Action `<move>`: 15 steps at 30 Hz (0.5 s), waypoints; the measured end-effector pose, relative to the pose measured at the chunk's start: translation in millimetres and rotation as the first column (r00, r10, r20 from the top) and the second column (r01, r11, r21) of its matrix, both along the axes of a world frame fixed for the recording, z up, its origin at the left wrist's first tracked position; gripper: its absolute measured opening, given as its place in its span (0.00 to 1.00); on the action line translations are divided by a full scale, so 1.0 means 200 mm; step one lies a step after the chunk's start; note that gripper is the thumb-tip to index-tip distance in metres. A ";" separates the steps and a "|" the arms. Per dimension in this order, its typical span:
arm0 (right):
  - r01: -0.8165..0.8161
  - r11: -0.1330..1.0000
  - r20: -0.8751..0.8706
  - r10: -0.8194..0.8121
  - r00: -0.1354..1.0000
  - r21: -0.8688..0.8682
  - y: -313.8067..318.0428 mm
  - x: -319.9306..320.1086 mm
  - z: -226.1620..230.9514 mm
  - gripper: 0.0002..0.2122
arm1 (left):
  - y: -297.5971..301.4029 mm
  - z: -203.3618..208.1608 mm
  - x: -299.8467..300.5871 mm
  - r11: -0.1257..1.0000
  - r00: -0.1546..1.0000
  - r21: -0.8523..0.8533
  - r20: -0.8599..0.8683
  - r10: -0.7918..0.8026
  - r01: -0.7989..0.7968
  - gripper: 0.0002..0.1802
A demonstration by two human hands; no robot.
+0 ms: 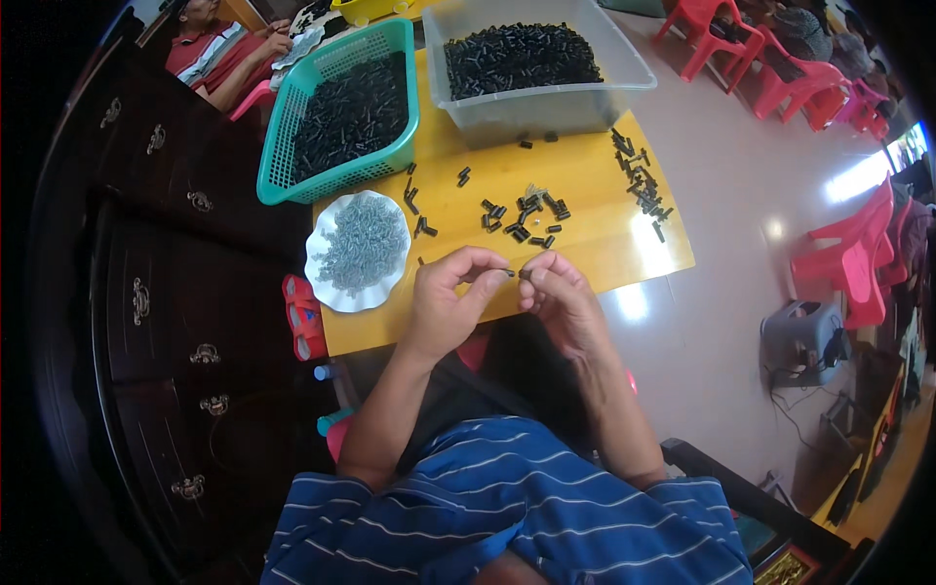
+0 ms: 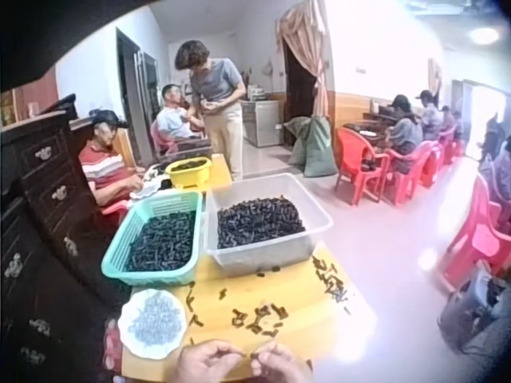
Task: The person picks up small black plastic components and metal pins from a plate and containers on a table, joins them together by hand, and places the assembled units into a pile or container.
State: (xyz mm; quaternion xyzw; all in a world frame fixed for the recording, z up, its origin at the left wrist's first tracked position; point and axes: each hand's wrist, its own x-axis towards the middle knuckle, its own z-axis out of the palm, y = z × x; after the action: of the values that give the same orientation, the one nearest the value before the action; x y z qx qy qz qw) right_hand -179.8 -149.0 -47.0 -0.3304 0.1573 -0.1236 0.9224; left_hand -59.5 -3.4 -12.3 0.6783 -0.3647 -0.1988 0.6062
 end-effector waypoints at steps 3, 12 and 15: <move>-0.016 0.999 0.005 0.017 1.000 -0.034 0.00 0.00 0.00 0.05 | -0.01 0.02 0.00 1.000 0.999 -0.021 0.034 0.008 -0.007 0.07; -0.032 0.999 0.005 0.032 0.999 -0.034 -0.01 0.00 -0.01 0.05 | -0.06 0.09 -0.01 1.000 0.903 0.007 0.429 0.013 -0.018 0.05; -0.051 0.996 0.014 0.050 0.999 0.069 0.00 0.00 -0.02 0.06 | -0.07 0.08 0.01 1.000 0.908 -0.004 0.420 -0.006 0.009 0.05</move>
State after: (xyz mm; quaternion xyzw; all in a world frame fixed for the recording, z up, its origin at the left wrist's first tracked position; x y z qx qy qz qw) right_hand -180.5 -148.3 -50.8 -0.3014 0.1476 -0.0967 0.9370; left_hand -57.9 -16.7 4.2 0.7021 -0.4895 -0.0497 0.5147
